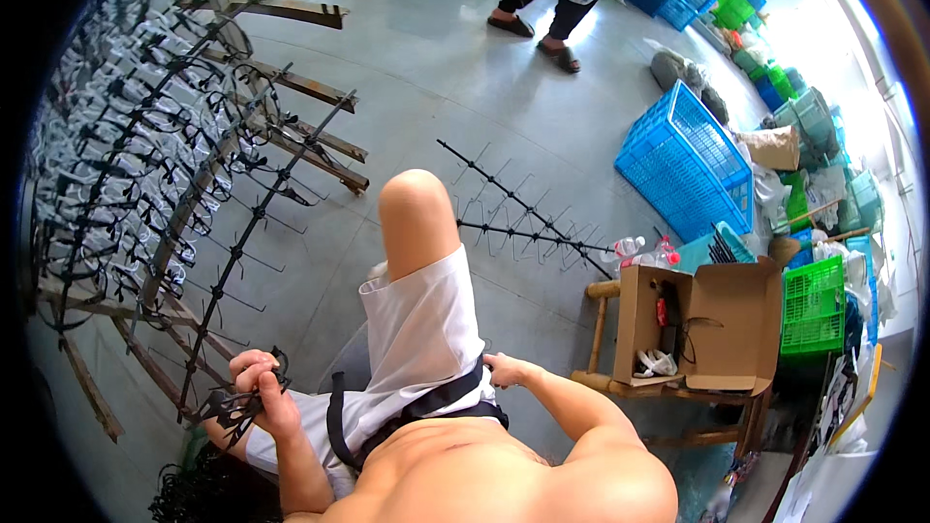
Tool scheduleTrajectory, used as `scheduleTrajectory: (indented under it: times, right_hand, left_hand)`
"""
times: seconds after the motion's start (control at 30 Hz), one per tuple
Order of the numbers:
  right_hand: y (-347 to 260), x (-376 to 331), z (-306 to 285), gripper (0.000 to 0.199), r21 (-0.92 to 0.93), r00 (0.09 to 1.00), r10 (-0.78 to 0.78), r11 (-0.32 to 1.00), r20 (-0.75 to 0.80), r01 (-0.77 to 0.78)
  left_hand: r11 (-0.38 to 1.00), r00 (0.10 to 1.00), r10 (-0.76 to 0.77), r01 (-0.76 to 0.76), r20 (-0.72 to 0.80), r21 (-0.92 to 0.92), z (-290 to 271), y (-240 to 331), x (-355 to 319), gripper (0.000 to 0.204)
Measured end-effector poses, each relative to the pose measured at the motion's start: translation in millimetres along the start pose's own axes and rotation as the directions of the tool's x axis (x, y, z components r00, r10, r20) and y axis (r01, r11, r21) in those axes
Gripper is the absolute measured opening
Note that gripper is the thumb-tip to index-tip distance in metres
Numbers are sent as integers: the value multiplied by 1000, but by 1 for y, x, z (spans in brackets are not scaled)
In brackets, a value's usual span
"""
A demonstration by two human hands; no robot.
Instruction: The person sits on a low stool and repeatedly attaches small black wire loops to a horizontal metal rod on a multi-tiered rack. The person occasionally stands to retrieve more wire loops from a plastic bag on the floor before resuming the assembly.
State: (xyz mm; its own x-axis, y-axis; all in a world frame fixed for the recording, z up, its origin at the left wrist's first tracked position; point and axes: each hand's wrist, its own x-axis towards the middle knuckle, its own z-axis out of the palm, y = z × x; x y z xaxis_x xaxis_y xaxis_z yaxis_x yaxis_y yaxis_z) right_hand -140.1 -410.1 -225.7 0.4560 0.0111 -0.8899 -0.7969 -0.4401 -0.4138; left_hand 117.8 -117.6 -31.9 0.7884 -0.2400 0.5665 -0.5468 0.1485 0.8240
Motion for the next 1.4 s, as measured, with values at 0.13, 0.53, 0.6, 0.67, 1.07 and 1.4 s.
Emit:
scheduleTrajectory:
  times: [0.13, 0.53, 0.6, 0.67, 1.07, 1.4]
  right_hand:
    - [50, 39, 25, 46, -281, 909, -376, 905, -179, 319]
    - [16, -54, 26, 54, 319, 931, 214, 941, -294, -115]
    - [27, -88, 17, 58, 452, 889, 397, 852, -227, -265]
    - [63, -103, 15, 57, 527, 869, 467, 785, -161, -324]
    - [29, -268, -217, 51, 987, 868, 477, 141, -137, 79]
    - [-97, -436, -535, 37, 427, 415, 103, 228, -904, 875]
  left_hand:
    - [998, 996, 41, -45, 78, 50, 15, -1, 9, 9]
    - [813, 676, -562, 346, 476, 468, 135, 26, 110, 3]
    - [806, 599, -592, 418, 539, 419, 184, 54, 145, 9]
    - [816, 566, -578, 420, 588, 398, 229, 70, 162, 16]
    - [799, 371, -431, 581, 822, 156, 476, 221, 285, 9]
    - [825, 430, -363, 560, 826, 71, 584, 212, 364, 22]
